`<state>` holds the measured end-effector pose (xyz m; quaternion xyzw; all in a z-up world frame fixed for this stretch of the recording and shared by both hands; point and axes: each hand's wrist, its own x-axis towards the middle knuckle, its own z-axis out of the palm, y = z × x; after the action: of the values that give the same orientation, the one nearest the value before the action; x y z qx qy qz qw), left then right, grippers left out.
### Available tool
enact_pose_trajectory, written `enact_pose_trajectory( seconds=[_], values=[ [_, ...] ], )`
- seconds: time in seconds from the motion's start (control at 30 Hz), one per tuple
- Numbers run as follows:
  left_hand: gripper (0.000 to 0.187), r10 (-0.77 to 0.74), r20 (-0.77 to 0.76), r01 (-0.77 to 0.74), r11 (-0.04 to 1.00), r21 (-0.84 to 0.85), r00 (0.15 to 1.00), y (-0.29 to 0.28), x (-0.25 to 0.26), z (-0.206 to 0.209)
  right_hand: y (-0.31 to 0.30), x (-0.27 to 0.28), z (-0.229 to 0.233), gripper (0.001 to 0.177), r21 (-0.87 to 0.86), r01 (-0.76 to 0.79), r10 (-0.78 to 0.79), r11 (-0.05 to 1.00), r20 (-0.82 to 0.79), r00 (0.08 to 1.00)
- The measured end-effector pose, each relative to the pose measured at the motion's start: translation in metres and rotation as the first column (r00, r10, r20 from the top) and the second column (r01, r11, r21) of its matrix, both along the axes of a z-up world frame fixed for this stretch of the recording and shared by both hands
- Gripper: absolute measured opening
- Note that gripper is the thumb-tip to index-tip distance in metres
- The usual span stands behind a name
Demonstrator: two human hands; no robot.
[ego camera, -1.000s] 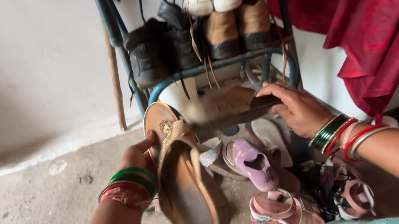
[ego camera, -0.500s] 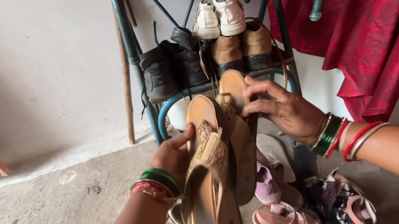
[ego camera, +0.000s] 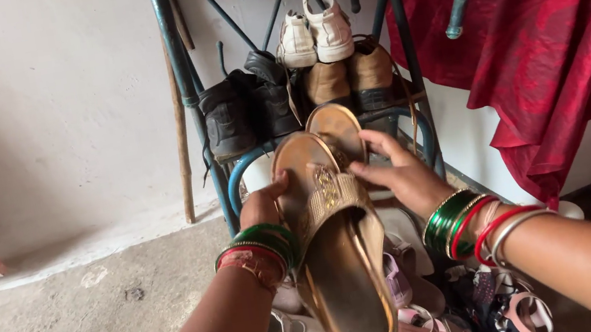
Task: The person removes various shoes from a metal shoe rack and rearranges them on the rack. They handle sneakers, sandals, and slippers one at a time, placing them back on the rack in a more orderly fashion.
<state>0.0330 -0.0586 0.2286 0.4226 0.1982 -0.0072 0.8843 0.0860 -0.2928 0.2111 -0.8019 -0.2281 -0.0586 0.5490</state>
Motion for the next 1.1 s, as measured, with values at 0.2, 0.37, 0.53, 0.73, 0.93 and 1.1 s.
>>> enact_pose_trajectory(
  seconds=[0.2,0.37,0.53,0.73,0.93,1.1],
  values=[
    [0.058,0.063,-0.155,0.004,0.915,0.403,0.986,0.005,0.0,0.012,0.002,-0.012,-0.013,0.069,0.331,-0.064,0.199,0.942,-0.392,0.898],
    [0.045,0.082,-0.059,-0.068,0.975,0.21,0.995,0.007,-0.002,0.017,0.02,-0.058,0.027,0.069,0.517,0.013,0.285,0.856,-0.491,0.823],
    [0.039,0.14,0.053,-0.14,0.99,-0.015,0.989,0.012,0.008,0.014,0.041,-0.082,0.047,0.062,0.646,-0.151,0.513,0.749,-0.419,0.749],
    [0.03,0.098,0.24,-0.052,0.98,-0.191,0.966,0.03,0.037,0.007,0.056,-0.065,0.043,0.059,0.735,-0.253,0.677,0.629,-0.357,0.644],
    [0.034,0.044,0.231,-0.034,0.998,-0.043,0.972,0.056,0.066,0.015,0.086,-0.025,0.03,0.058,0.68,-0.155,0.525,0.717,-0.381,0.761],
    [0.045,0.031,0.007,-0.032,0.989,0.143,0.999,0.08,0.085,0.027,0.096,0.016,0.029,0.057,0.624,-0.02,0.349,0.781,-0.41,0.842]
  ],
)
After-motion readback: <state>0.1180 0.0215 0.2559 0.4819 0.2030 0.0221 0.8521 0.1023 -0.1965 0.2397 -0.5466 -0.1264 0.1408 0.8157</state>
